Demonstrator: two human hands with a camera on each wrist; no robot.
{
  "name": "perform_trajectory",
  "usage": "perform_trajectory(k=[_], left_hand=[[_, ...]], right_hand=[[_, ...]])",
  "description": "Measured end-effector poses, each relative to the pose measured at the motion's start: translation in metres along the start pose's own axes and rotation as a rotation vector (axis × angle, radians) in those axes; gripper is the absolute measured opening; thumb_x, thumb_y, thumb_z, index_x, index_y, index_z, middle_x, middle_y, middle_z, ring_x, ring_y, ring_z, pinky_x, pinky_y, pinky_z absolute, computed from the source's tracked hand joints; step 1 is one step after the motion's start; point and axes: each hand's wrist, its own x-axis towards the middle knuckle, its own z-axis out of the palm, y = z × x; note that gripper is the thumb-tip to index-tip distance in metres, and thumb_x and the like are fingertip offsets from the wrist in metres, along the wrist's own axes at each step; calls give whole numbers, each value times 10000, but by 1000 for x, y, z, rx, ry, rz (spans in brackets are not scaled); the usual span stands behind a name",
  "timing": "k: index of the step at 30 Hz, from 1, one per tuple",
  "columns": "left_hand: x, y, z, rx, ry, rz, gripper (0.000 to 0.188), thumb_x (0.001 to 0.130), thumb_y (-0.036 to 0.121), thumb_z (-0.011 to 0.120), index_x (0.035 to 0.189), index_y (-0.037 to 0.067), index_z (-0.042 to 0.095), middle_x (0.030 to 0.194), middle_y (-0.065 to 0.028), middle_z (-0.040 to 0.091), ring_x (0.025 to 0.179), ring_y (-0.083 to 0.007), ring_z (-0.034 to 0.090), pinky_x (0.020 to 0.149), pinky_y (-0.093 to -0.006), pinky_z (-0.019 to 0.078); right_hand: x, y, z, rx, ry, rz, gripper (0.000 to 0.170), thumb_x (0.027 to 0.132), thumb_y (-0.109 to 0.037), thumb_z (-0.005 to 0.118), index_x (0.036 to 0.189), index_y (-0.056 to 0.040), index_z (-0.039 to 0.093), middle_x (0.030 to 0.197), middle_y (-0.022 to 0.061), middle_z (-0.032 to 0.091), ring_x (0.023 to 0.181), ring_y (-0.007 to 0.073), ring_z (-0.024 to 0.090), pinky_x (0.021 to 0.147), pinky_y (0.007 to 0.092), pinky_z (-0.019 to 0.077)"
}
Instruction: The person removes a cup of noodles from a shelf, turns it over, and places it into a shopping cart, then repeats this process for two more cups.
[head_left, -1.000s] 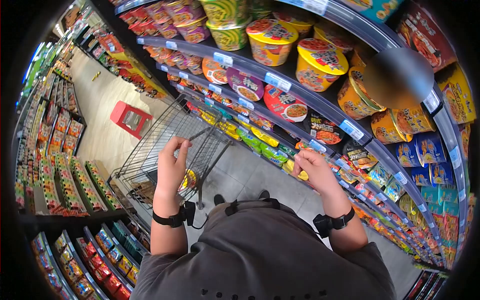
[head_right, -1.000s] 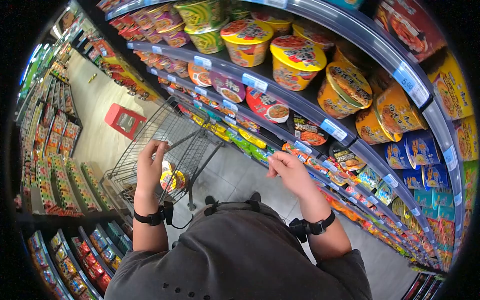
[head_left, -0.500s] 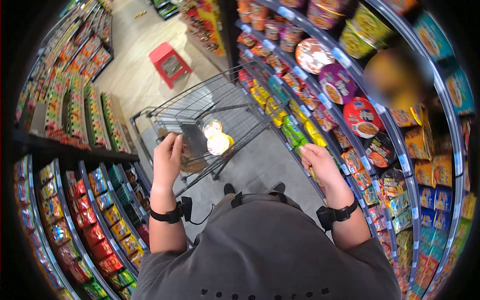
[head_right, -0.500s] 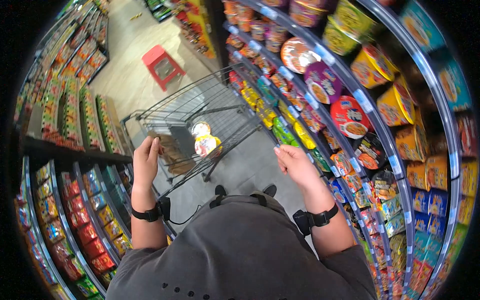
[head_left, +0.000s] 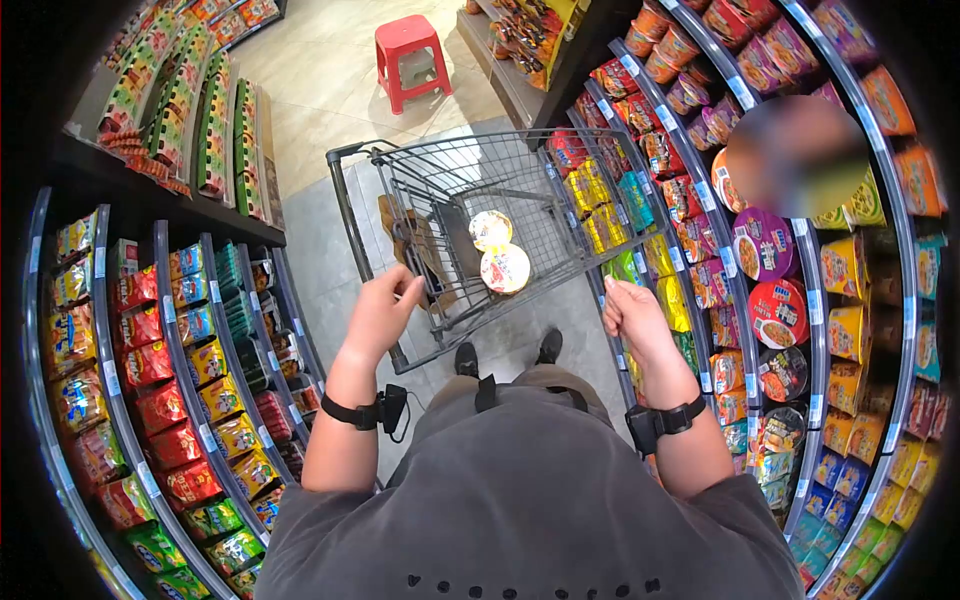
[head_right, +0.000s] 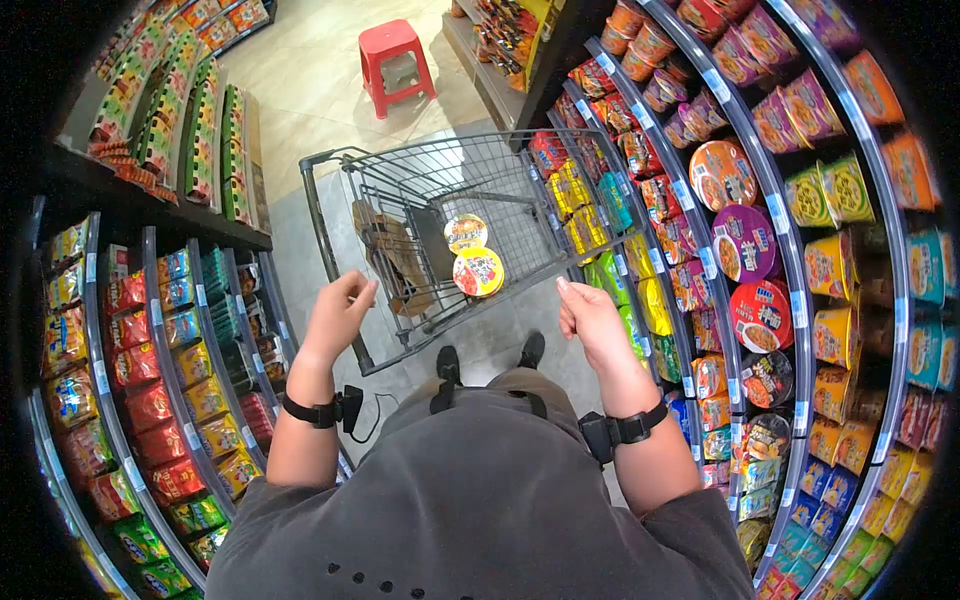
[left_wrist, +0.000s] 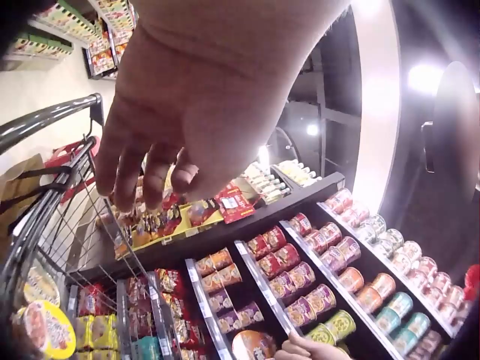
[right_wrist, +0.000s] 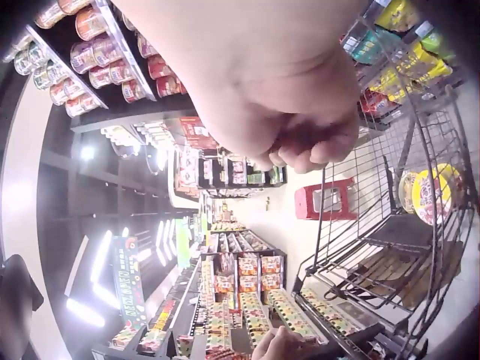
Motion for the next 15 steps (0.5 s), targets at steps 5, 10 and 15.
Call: perform_trajectory(k=[5, 10, 15], left_hand=[[25, -12, 24, -7, -209, -116, 178, 993, 158, 655, 1017, -17, 629, 871, -102, 690, 831, -188, 657, 744, -337, 527], [63, -38, 68, -2, -345, -228, 335, 968, 216, 678, 1195, -14, 588, 983, -173, 714, 907, -312, 704, 794, -404, 550], [102, -66, 112, 121, -385, -283, 407, 998, 203, 646, 1319, -23, 540, 1171, -225, 702, 1072, -339, 705, 916, -401, 552]], right_hand=[[28, 4, 7, 12, 39, 58, 338, 1080, -318, 540, 862, -71, 613, 797, 35, 643, 770, 156, 665, 671, 302, 544], [75, 6, 1, 29, -31, 144, 261, 1067, -242, 545, 1154, -16, 642, 1135, 118, 701, 1051, 218, 690, 892, 358, 565], [163, 40, -13, 150, -138, 327, 399, 1044, -225, 582, 1370, 3, 546, 1337, 161, 627, 1288, 246, 581, 1065, 396, 481]])
